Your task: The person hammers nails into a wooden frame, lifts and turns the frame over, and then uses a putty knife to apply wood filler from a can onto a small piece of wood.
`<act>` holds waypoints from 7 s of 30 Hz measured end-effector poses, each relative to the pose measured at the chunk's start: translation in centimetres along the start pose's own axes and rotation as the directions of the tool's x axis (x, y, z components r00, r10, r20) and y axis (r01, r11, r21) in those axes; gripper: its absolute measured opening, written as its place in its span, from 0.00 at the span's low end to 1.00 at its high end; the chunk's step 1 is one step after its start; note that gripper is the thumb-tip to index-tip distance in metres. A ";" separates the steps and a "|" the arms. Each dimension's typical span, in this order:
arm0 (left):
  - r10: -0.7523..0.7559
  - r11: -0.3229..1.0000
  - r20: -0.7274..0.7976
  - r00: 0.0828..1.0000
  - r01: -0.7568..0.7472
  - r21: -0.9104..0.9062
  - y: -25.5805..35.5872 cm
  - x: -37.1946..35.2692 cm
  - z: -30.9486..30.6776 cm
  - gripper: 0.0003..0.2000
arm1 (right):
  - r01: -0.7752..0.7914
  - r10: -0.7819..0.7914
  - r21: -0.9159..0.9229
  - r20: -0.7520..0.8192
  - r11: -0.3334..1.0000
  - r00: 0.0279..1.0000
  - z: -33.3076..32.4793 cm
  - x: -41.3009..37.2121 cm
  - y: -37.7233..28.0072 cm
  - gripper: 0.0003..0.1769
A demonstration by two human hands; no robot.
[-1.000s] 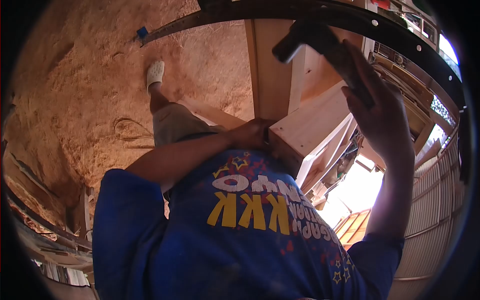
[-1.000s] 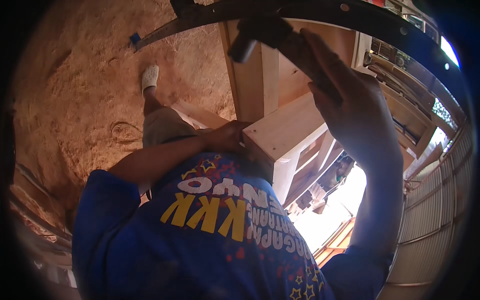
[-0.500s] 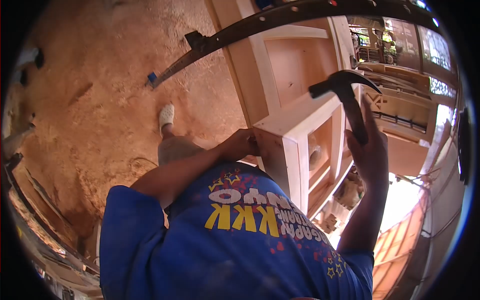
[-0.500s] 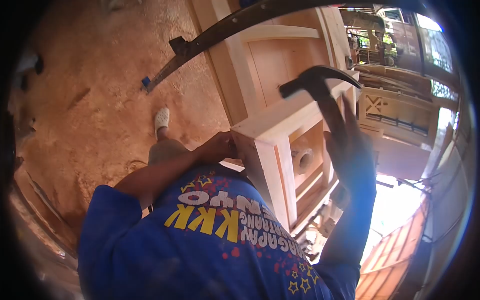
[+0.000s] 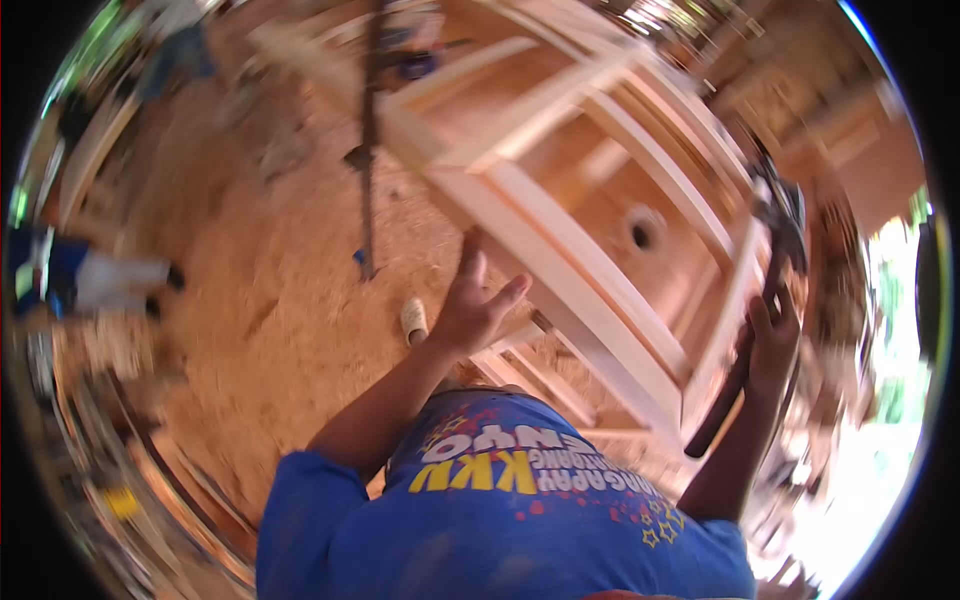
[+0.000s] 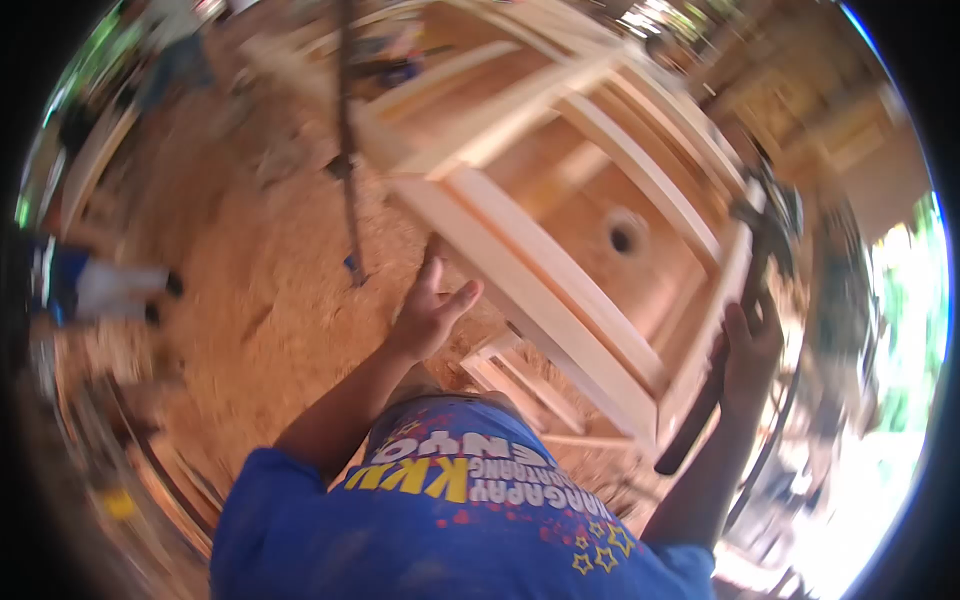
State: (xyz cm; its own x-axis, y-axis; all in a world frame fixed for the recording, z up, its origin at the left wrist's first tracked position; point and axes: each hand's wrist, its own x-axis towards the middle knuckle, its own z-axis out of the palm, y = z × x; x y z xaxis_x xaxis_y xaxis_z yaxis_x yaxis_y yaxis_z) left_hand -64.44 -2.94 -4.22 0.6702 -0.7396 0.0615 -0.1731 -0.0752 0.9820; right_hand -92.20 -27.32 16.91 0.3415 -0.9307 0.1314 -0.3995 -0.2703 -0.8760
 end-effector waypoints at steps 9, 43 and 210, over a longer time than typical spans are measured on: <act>-0.183 0.953 0.085 0.979 0.198 -0.230 8.0 -9.0 4.0 0.14 | -0.343 0.355 0.109 -0.134 0.933 0.925 -13.4 -4.5 15.5 0.07; -0.576 0.185 0.071 0.815 0.215 -0.959 1.0 -25.9 -17.8 0.33 | 0.746 -0.749 -0.068 -0.048 0.663 0.661 3.9 -6.3 6.1 0.20; 0.217 0.340 0.834 0.508 -0.840 0.423 14.1 -0.2 17.4 0.54 | -0.291 0.157 -0.407 -0.331 0.866 0.930 -8.9 -12.7 27.1 0.21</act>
State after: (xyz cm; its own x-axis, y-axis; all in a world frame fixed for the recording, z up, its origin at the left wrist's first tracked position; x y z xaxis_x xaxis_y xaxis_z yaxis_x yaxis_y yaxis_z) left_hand -79.57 -15.50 6.47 -0.2988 -0.9495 0.0959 -0.9272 0.3126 0.2065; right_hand -114.90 -25.02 -4.41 -0.0268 -0.9900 0.1382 -0.7919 -0.0634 -0.6074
